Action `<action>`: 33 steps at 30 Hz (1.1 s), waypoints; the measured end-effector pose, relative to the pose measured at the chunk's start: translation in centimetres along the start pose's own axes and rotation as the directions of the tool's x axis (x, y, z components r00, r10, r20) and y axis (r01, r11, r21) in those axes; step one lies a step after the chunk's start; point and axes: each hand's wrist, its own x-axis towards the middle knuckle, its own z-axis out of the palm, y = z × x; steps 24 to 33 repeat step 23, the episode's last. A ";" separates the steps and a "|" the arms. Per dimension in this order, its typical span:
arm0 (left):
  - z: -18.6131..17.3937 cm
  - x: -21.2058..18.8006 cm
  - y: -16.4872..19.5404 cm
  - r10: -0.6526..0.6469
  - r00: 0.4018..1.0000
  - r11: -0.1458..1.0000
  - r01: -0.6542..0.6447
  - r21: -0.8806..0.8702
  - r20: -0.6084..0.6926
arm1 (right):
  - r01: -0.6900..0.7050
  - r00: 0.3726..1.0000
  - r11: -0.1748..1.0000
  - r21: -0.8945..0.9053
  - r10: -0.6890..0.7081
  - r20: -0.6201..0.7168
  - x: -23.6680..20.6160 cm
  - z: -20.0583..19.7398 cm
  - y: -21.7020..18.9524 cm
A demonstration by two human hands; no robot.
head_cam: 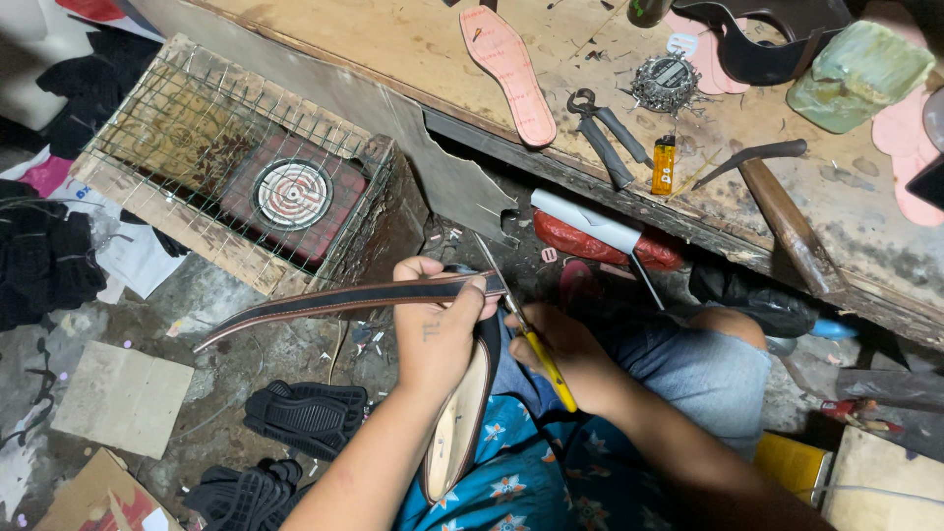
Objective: The person sits on the floor and works a shoe, hammering and pressing the black upper over the pink insole with a hammer, using pincers to pull and tuck the upper edges, then trimming excess material with scissors. They reposition the shoe repeatedly on their lap while shaping it.
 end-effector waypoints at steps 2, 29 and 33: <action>0.0 -0.1 0.0 0.011 1.000 1.000 -0.011 0.020 0.006 | 0.045 0.999 0.996 0.077 -0.045 0.006 0.2 0.0 0.2; -12.6 0.9 3.5 0.210 0.912 0.978 -0.200 0.065 -0.352 | -0.483 0.520 0.638 -0.600 -0.343 -0.782 -2.0 -27.0 -2.9; -12.6 0.9 3.5 0.210 0.912 0.978 -0.200 0.065 -0.352 | -0.483 0.520 0.638 -0.600 -0.343 -0.782 -2.0 -27.0 -2.9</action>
